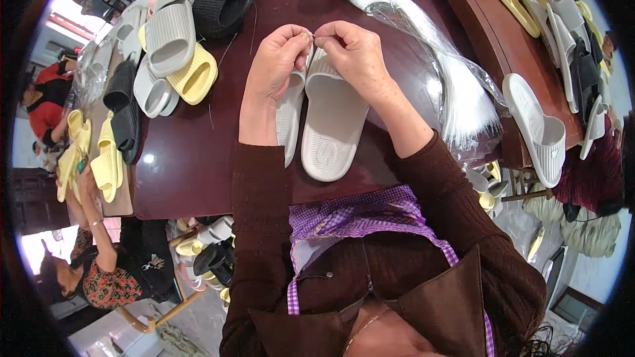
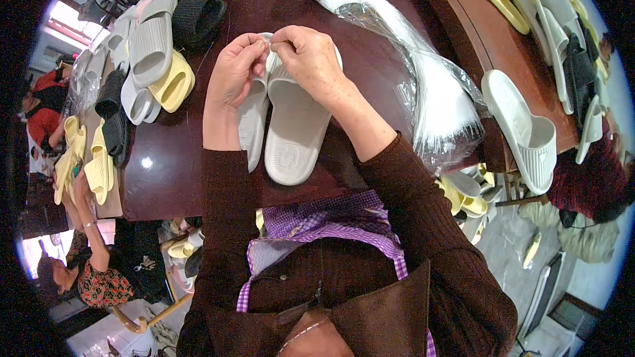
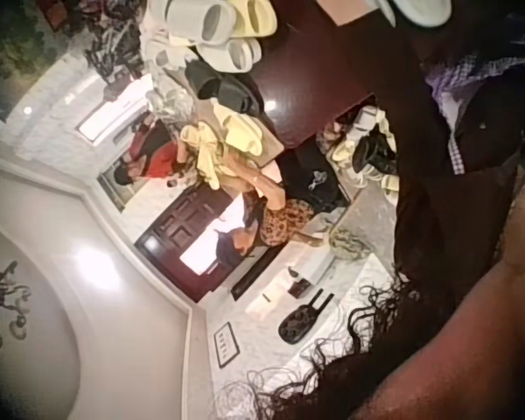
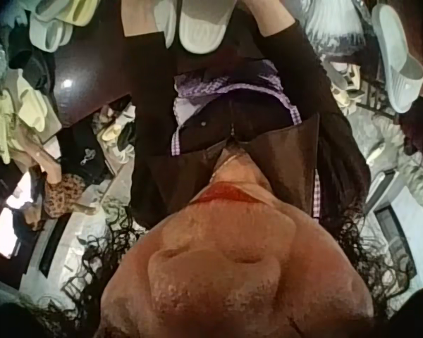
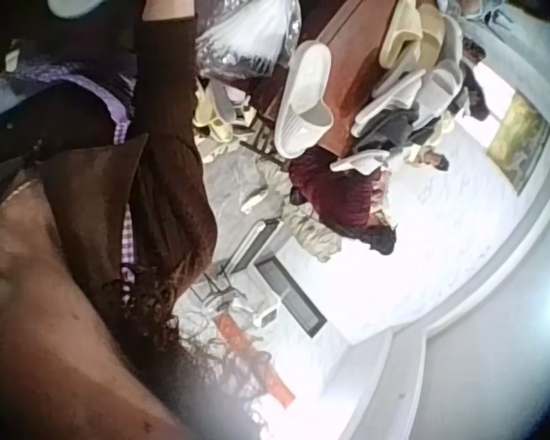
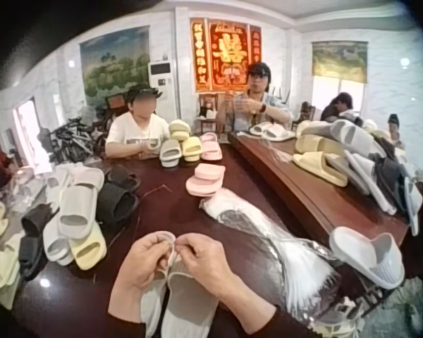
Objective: The person connects pairs of slippers by threading and fastening plastic ties through them by hand, sets them aside, and adjusts the buckle on their apron.
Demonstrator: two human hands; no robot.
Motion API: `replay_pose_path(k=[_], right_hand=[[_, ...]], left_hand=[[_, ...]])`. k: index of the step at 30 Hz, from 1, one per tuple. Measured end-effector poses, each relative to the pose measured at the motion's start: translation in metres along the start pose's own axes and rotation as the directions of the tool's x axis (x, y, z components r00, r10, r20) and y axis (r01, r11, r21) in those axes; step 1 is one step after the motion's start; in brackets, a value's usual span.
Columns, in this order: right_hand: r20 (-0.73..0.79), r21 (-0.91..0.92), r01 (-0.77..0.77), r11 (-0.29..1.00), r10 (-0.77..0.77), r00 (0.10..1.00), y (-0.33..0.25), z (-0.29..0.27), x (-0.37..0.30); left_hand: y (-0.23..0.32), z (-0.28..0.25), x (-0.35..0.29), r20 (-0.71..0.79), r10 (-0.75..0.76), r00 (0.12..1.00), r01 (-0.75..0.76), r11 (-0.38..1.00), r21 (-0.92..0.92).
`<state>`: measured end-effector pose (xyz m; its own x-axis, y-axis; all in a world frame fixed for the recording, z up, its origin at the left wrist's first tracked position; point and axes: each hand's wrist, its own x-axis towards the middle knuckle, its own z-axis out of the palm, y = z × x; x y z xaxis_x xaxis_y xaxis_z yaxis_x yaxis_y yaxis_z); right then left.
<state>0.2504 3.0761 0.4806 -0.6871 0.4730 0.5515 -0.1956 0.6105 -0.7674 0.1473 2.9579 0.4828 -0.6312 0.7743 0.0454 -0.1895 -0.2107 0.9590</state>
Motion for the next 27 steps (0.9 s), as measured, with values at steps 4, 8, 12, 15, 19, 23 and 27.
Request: replay_pose_path(k=[4,8,12,15,19,23,27], right_hand=[[0.011,0.007,-0.026,1.0,0.026,1.0,-0.004,-0.001,0.0],[0.013,-0.039,-0.015,0.999,0.015,1.0,-0.005,-0.002,0.0],[0.024,-0.114,0.057,0.992,-0.054,0.998,-0.003,-0.005,-0.001],[0.046,-0.147,0.094,0.985,-0.088,0.995,-0.005,-0.005,0.0],[-0.017,0.031,-0.05,0.998,0.05,0.999,-0.005,-0.006,0.005],[-0.189,-0.136,0.173,0.975,-0.197,0.962,-0.008,-0.016,0.008],[0.157,-0.018,0.03,0.999,-0.027,0.987,-0.041,-0.044,-0.029]], left_hand=[[-0.001,0.002,0.0,-0.009,0.01,1.0,-0.009,1.0,0.017],[-0.002,0.004,0.0,-0.021,0.018,1.0,-0.017,0.998,0.058],[-0.002,0.004,0.0,-0.014,0.002,1.0,-0.001,0.994,0.108],[-0.004,0.003,0.001,0.008,0.002,1.0,-0.003,0.993,0.121],[-0.003,0.009,0.001,-0.03,0.063,0.998,-0.06,0.993,0.099],[0.01,0.005,-0.005,-0.258,0.284,0.923,-0.284,0.958,0.037],[0.014,-0.045,-0.02,-0.424,0.274,0.863,-0.172,0.949,0.262]])
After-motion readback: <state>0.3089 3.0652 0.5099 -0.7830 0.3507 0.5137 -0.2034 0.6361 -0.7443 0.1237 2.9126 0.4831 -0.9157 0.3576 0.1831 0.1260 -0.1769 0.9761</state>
